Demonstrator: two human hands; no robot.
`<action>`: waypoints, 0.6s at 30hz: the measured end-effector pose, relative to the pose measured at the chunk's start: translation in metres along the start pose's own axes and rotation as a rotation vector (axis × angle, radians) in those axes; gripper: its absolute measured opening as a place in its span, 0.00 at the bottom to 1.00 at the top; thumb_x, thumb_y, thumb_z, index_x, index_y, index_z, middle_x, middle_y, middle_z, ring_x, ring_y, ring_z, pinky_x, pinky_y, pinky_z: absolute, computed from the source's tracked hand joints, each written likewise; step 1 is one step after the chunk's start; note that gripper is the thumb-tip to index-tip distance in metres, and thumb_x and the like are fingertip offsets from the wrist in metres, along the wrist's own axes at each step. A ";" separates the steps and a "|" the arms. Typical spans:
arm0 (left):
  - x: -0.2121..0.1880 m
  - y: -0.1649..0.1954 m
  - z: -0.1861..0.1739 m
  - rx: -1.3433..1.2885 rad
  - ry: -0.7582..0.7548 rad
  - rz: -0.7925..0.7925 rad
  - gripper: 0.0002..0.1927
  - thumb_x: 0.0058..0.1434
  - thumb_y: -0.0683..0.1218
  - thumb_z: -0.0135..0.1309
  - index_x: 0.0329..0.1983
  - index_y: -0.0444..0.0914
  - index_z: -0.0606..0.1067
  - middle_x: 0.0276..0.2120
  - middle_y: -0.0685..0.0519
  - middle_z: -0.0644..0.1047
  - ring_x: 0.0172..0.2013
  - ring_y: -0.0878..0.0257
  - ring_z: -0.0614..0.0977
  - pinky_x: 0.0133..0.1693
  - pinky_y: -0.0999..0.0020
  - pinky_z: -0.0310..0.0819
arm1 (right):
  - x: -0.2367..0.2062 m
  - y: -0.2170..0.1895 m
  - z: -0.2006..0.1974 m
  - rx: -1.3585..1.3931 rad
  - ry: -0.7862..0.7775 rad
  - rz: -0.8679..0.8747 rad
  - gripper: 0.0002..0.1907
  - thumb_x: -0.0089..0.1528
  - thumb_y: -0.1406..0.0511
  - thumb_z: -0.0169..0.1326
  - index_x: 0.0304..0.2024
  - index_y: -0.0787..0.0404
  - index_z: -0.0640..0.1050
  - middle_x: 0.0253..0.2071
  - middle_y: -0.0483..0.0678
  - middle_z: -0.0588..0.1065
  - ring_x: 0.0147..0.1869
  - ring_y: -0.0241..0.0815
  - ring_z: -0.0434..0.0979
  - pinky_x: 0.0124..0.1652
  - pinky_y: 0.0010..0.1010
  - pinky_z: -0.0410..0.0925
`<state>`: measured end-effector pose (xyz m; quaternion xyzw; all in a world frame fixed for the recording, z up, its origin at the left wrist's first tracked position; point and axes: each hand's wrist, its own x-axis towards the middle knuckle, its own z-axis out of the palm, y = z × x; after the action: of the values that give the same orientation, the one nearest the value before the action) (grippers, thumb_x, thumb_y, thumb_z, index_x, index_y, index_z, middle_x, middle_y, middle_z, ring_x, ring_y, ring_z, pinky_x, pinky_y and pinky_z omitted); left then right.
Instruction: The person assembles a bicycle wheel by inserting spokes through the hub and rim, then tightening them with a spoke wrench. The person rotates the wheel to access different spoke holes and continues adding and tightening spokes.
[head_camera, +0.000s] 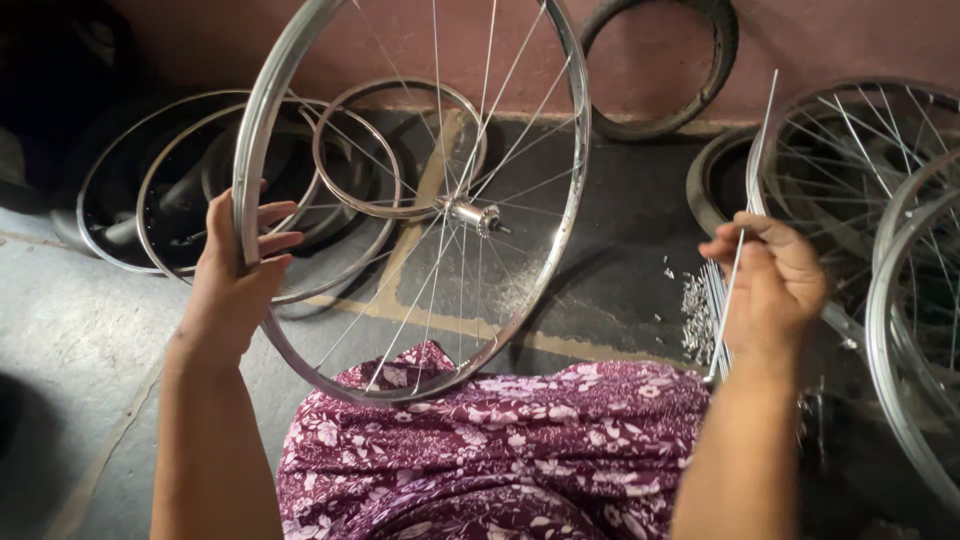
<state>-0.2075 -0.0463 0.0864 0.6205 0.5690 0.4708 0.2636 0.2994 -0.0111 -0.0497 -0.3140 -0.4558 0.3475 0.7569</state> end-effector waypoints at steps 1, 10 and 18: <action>-0.001 0.000 0.001 0.007 0.004 0.001 0.41 0.56 0.28 0.44 0.72 0.44 0.56 0.62 0.47 0.73 0.55 0.59 0.80 0.45 0.70 0.75 | 0.004 0.005 0.016 0.185 -0.035 -0.055 0.08 0.72 0.72 0.54 0.54 0.63 0.77 0.43 0.49 0.79 0.45 0.38 0.79 0.54 0.32 0.75; -0.019 0.020 0.005 0.038 0.043 -0.070 0.42 0.52 0.28 0.42 0.71 0.46 0.56 0.60 0.47 0.74 0.55 0.56 0.80 0.49 0.62 0.75 | -0.021 0.096 0.071 0.534 0.196 0.195 0.14 0.73 0.58 0.54 0.48 0.64 0.74 0.38 0.49 0.77 0.41 0.41 0.77 0.47 0.37 0.74; -0.037 0.038 0.005 0.040 0.076 -0.081 0.45 0.47 0.26 0.37 0.71 0.44 0.57 0.62 0.45 0.73 0.58 0.54 0.78 0.55 0.60 0.74 | -0.025 0.110 0.055 0.370 -0.003 0.257 0.12 0.74 0.59 0.51 0.47 0.63 0.74 0.36 0.52 0.77 0.39 0.43 0.79 0.45 0.40 0.76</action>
<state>-0.1826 -0.0883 0.1063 0.5838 0.6126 0.4717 0.2480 0.2144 0.0394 -0.1271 -0.2247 -0.3418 0.5191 0.7505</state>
